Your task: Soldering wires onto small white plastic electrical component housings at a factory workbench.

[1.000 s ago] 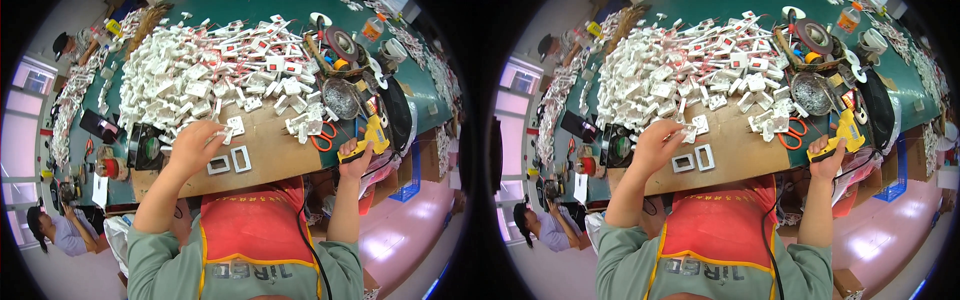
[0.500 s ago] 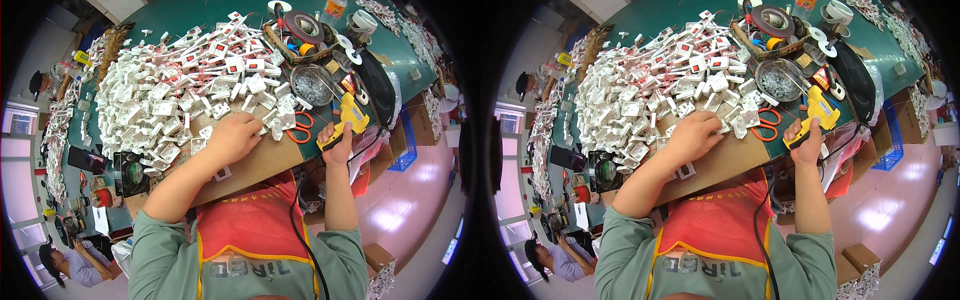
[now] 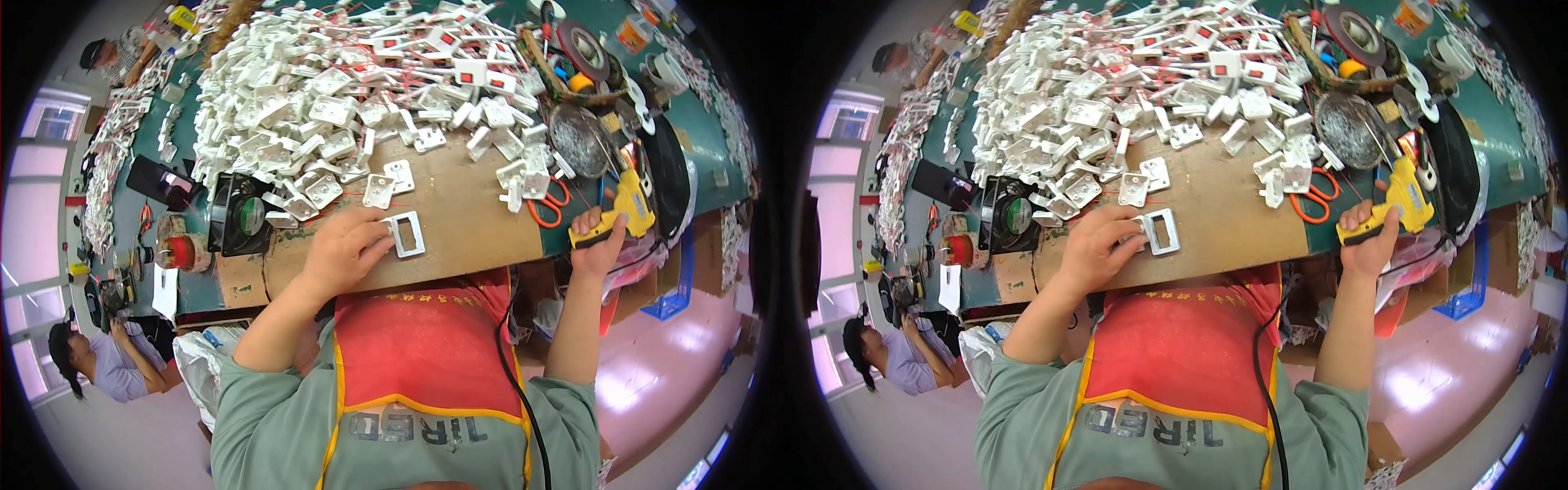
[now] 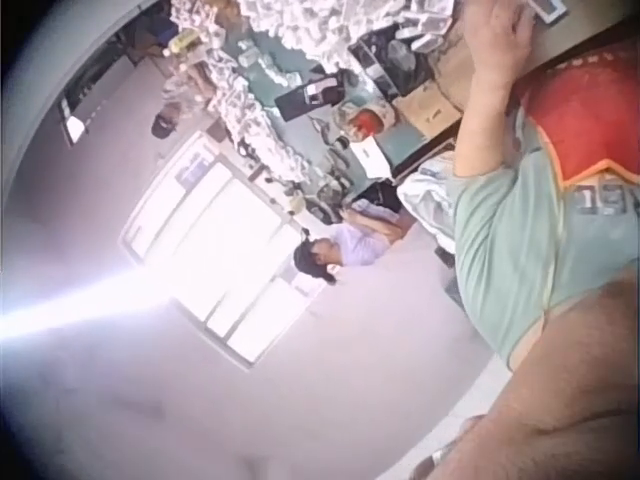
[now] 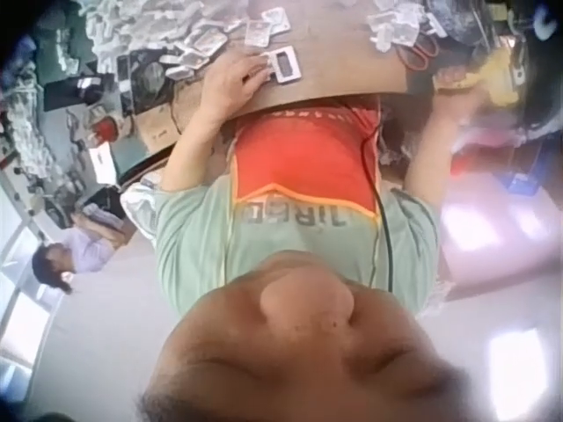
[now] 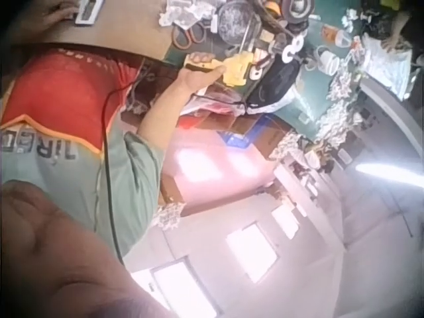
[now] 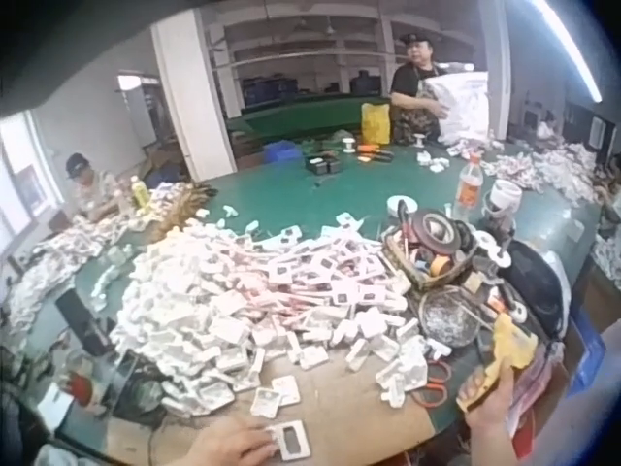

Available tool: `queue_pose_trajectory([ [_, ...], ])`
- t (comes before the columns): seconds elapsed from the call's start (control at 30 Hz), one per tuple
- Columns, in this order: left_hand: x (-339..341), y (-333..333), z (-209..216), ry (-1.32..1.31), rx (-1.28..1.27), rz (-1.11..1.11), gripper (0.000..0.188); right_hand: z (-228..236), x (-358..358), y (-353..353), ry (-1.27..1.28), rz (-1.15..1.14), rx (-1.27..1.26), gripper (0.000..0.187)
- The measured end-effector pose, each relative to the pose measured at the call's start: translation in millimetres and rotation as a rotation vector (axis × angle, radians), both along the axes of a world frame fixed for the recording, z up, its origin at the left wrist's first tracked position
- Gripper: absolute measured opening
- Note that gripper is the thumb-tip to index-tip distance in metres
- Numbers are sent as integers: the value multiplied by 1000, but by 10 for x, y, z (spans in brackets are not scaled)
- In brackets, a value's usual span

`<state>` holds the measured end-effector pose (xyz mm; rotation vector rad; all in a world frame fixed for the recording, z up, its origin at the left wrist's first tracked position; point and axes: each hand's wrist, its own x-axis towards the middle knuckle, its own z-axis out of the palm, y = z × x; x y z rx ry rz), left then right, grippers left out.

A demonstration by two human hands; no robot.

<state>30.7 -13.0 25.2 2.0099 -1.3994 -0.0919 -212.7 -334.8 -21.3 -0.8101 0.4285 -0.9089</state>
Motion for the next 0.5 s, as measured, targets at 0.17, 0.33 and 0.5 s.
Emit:
queue_pose_trajectory([
  [0.17,-54,111,-74,-111,-46,16,28,-39,-94,-27,41,-80,67,49],
  [0.33,-78,123,-179,-120,-149,46,31,-24,-115,-1,65,-38,-30,46],
  [0.5,-184,140,-135,-93,-192,-33,28,97,-7,108,106,-97,-25,45],
])
